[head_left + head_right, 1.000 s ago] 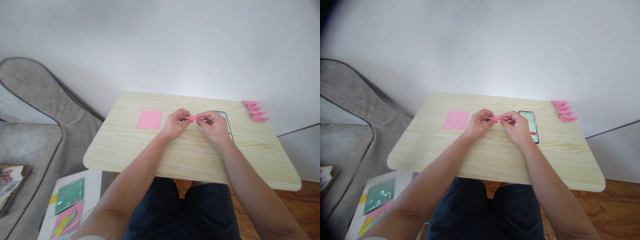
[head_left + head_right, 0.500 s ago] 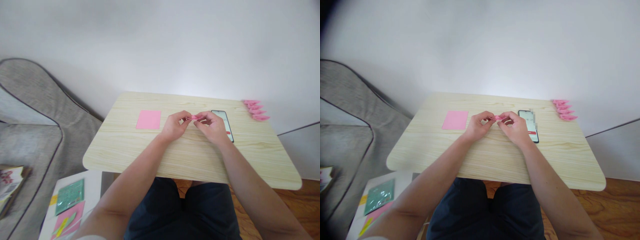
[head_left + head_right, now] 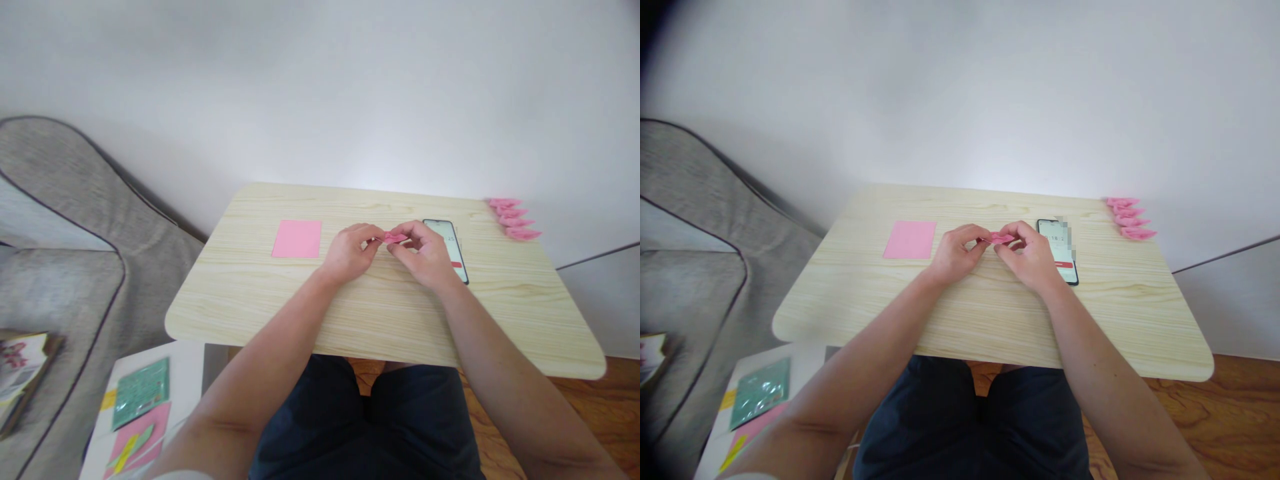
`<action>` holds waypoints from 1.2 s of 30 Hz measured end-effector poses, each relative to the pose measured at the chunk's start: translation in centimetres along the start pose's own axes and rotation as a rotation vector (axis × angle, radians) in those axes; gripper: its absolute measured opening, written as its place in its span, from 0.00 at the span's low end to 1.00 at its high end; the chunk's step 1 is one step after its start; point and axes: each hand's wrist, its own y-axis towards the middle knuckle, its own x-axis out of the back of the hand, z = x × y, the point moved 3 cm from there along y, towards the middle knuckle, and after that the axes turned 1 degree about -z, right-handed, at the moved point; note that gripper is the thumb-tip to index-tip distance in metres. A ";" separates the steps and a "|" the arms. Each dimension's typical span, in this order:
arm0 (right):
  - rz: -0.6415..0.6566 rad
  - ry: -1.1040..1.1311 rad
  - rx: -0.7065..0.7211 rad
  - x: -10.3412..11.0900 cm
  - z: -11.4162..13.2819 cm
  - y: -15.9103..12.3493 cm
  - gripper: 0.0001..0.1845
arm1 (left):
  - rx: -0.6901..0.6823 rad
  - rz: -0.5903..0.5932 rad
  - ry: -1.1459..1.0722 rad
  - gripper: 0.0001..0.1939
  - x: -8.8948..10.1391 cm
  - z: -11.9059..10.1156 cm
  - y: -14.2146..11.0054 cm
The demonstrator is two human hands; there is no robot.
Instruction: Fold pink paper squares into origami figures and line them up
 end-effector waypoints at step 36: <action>0.158 -0.747 0.231 -0.9 -0.2 0.3 0.10 | 0.109 0.169 0.119 0.09 0.1 1.4 0.0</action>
